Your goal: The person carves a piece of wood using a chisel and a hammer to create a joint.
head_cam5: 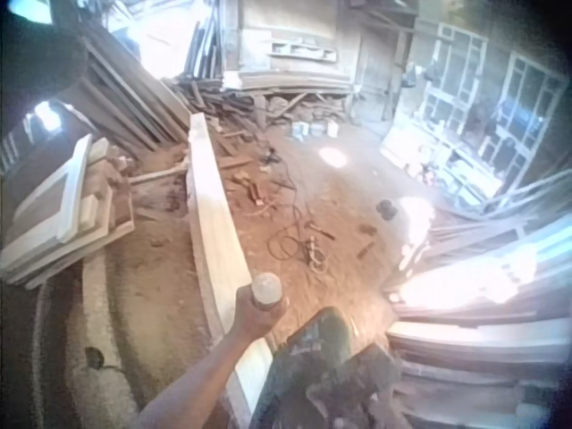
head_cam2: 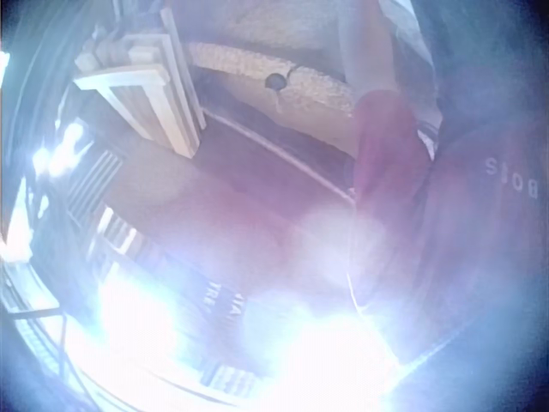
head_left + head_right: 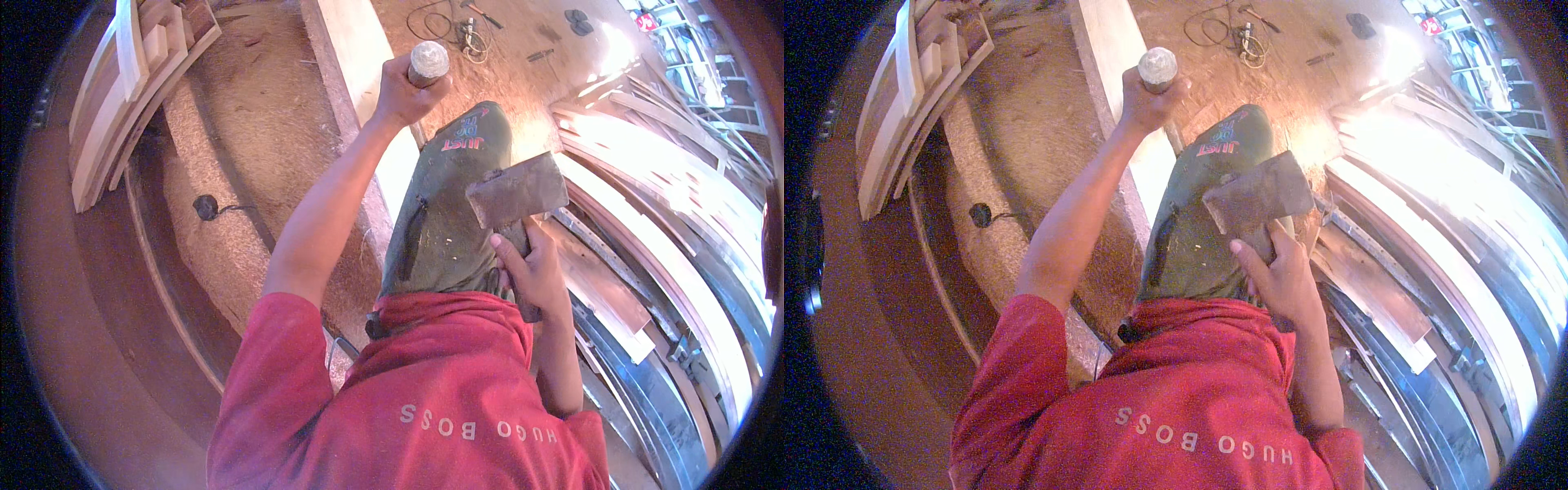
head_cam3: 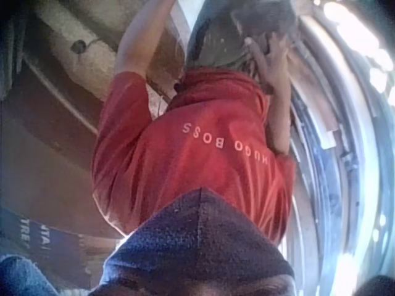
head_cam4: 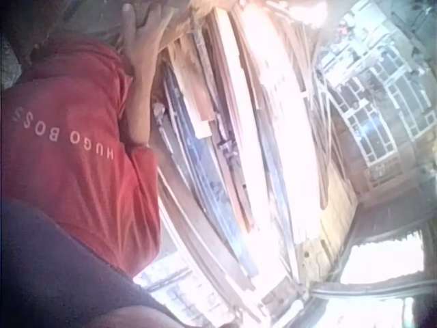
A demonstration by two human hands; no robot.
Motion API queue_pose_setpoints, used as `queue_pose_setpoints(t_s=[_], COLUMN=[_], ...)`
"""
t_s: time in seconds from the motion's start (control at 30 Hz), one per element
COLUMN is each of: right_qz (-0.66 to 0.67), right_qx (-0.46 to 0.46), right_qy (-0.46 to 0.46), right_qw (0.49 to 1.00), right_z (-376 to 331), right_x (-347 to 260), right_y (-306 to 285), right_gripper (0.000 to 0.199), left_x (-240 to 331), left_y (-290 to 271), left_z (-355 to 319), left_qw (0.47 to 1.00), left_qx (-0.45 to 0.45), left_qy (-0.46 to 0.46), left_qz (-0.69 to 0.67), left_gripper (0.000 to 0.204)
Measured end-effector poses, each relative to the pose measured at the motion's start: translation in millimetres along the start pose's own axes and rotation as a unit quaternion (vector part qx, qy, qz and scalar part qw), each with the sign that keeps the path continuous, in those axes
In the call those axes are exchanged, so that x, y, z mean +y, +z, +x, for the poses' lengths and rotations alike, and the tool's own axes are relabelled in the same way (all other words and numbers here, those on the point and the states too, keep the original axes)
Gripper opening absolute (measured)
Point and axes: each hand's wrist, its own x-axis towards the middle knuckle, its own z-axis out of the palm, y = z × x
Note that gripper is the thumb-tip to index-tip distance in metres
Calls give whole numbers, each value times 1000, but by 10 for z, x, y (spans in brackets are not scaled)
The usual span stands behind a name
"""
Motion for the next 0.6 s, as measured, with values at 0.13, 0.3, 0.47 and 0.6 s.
queue_pose_setpoints(t_s=[0.13, 0.3, 0.47, 0.6], right_qz=[1, 6, -43, -59], right_qx=[4, 47, 73, 69], right_qy=[-10, -31, -122, -205], right_qw=[1000, 998, 989, 975], right_z=[1, 41, 175, 437], right_x=[-101, -197, -735, -1199], right_y=[-48, -128, -326, -473], right_gripper=[44, 46, 43, 47], left_x=[-36, -42, -67, -100], left_y=[-35, -39, -78, -38], left_z=[6, 80, 96, 139], left_qw=[1000, 999, 999, 999], left_qx=[-11, 10, 15, 28], left_qy=[17, 41, -12, -27], left_qz=[5, 3, -36, -25], left_gripper=[19, 17, 18, 22])
